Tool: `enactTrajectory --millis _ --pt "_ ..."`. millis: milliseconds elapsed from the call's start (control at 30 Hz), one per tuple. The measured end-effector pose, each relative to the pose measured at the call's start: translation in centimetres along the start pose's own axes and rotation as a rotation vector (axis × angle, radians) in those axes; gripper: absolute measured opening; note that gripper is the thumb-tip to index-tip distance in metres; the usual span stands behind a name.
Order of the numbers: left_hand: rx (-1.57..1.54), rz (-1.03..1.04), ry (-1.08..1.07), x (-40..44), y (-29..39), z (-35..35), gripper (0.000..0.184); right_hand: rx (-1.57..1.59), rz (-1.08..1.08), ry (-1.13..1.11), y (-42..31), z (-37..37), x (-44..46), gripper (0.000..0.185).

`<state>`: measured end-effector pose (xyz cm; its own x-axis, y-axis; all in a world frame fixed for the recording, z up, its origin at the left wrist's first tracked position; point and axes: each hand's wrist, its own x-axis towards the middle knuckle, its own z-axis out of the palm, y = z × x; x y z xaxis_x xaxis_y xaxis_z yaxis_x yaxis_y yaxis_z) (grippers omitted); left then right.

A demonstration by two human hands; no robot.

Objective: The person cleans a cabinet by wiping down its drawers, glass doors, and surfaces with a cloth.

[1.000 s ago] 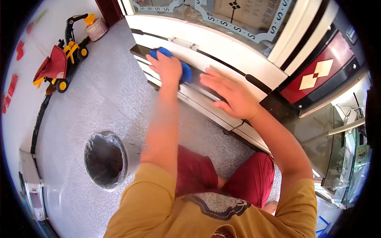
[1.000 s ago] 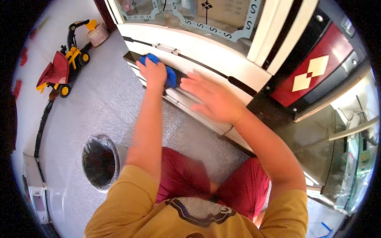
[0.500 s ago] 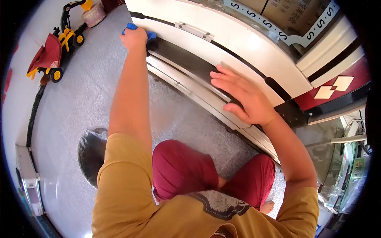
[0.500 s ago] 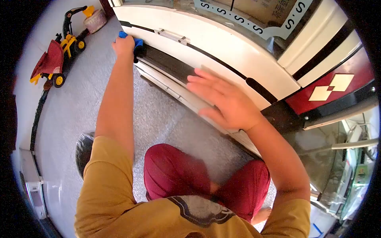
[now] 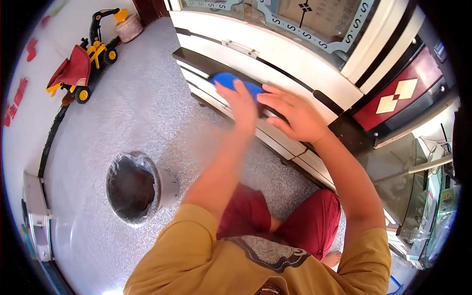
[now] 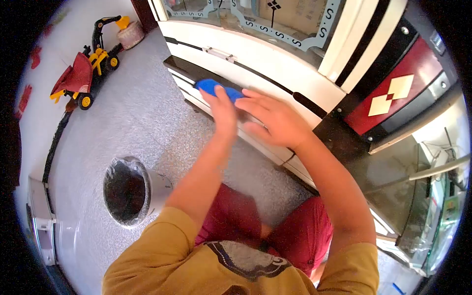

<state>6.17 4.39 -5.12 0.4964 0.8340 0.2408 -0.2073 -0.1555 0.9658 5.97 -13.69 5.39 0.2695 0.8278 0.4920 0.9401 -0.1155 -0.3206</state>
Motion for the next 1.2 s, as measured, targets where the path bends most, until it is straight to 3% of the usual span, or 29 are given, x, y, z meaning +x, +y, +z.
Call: enactTrajectory --millis 133,167,300,433,567,700,833,933,1000,1067,1133,1200 --pt "-0.359 -0.164 -0.217 -8.5 1.2 0.8 0.078 -0.042 0.0 0.023 0.1 -0.2 -0.3 0.047" --pt "-0.353 -0.122 -0.226 -10.3 2.0 0.8 0.078 -0.105 -0.086 0.076 0.0 -0.3 0.1 0.047" --pt "-0.321 0.047 -0.246 -14.8 4.5 0.7 0.078 -0.069 -0.08 0.101 -0.4 -0.2 0.1 0.049" --pt "-0.163 0.054 -0.194 -14.6 1.0 1.5 0.077 -0.067 -0.09 0.09 -0.3 -0.2 0.0 0.049" --pt "-0.458 -0.057 -0.149 -9.8 -1.9 1.6 0.078 -0.061 -0.09 0.096 0.0 0.0 0.0 0.047" --pt "-0.189 -0.074 -0.042 -4.1 -4.1 0.1 0.079 -0.071 -0.011 0.072 0.2 0.3 -0.1 0.043" --pt "-0.038 0.049 -0.064 2.2 -7.8 -1.7 0.074 -0.085 -0.004 0.022 0.2 0.1 0.2 0.043" --pt "-0.361 0.118 -0.031 9.9 -11.9 -2.6 0.064 -0.072 -0.012 0.003 0.5 0.1 0.2 0.043" --pt "-0.313 0.171 0.035 12.2 -9.6 -3.4 0.052 -0.06 -0.012 -0.002 0.3 0.1 0.4 0.042" --pt "-0.459 -0.137 0.097 16.3 -10.3 -4.3 0.043 -0.051 -0.019 -0.01 0.4 0.1 0.5 0.041" --pt "-0.413 -0.073 0.078 20.4 -12.4 -5.0 0.049 -0.044 -0.031 -0.02 0.5 0.1 0.6 0.041" --pt "-0.488 -0.305 0.021 24.8 -14.3 -6.6 0.042 -0.054 -0.031 -0.031 0.5 0.2 0.6 0.04"
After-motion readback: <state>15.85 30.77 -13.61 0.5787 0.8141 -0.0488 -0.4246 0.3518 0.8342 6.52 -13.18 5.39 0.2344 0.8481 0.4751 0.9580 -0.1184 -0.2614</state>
